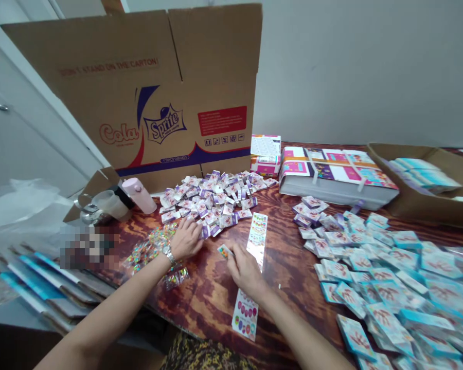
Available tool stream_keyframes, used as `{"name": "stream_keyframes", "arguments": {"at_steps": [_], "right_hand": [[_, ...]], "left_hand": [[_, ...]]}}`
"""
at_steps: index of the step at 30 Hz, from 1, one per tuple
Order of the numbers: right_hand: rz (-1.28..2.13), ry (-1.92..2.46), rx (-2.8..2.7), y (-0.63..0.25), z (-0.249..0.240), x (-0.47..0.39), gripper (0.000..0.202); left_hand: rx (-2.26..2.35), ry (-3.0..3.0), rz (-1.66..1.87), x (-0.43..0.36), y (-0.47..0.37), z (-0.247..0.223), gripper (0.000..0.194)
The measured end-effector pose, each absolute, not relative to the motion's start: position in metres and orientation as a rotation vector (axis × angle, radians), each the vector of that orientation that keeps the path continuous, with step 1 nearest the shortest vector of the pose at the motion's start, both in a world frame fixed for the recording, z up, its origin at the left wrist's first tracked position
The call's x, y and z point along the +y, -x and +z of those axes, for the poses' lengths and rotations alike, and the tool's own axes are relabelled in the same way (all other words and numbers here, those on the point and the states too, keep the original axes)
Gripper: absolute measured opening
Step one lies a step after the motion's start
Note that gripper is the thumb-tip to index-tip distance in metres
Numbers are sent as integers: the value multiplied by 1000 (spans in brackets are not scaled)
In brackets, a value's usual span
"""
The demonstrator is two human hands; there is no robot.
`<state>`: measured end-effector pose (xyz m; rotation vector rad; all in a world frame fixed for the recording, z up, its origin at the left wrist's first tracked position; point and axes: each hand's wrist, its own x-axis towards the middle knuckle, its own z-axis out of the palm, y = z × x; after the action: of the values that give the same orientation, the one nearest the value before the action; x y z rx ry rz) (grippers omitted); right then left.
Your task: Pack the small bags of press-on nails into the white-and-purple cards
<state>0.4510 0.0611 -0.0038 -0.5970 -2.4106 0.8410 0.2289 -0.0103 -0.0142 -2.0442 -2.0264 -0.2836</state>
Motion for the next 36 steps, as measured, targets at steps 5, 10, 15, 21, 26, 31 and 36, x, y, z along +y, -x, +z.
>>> {"name": "stream_keyframes", "arguments": {"at_steps": [5,10,15,21,26,31,36], "right_hand": [[617,598,-2389,-455,13,70,15],[159,530,-2484,-454,12,62,19],[25,443,-2599,-458,18,55,25],[609,61,-2955,-468,52,75,15],[875,81,-2891,-470,54,79,12],[1142,278,-2774,-473,42,70,11],[1350,261,-2792,-477,30,68,19]], "left_hand": [[-2515,2107,-1778,-27,-271,3,35],[-2535,1639,-3123,-42,-313,1,40],[-2445,1500,-3263,-47,-319,2,37],[-2797,2010,-2688,-48,-299,7,37],[-2958,2162,-2578,-49,-304,6,43],[-3029,2007,-2680,-50,-314,1,46],[-3217,2241,-2337,-52,-318,1,45]]}}
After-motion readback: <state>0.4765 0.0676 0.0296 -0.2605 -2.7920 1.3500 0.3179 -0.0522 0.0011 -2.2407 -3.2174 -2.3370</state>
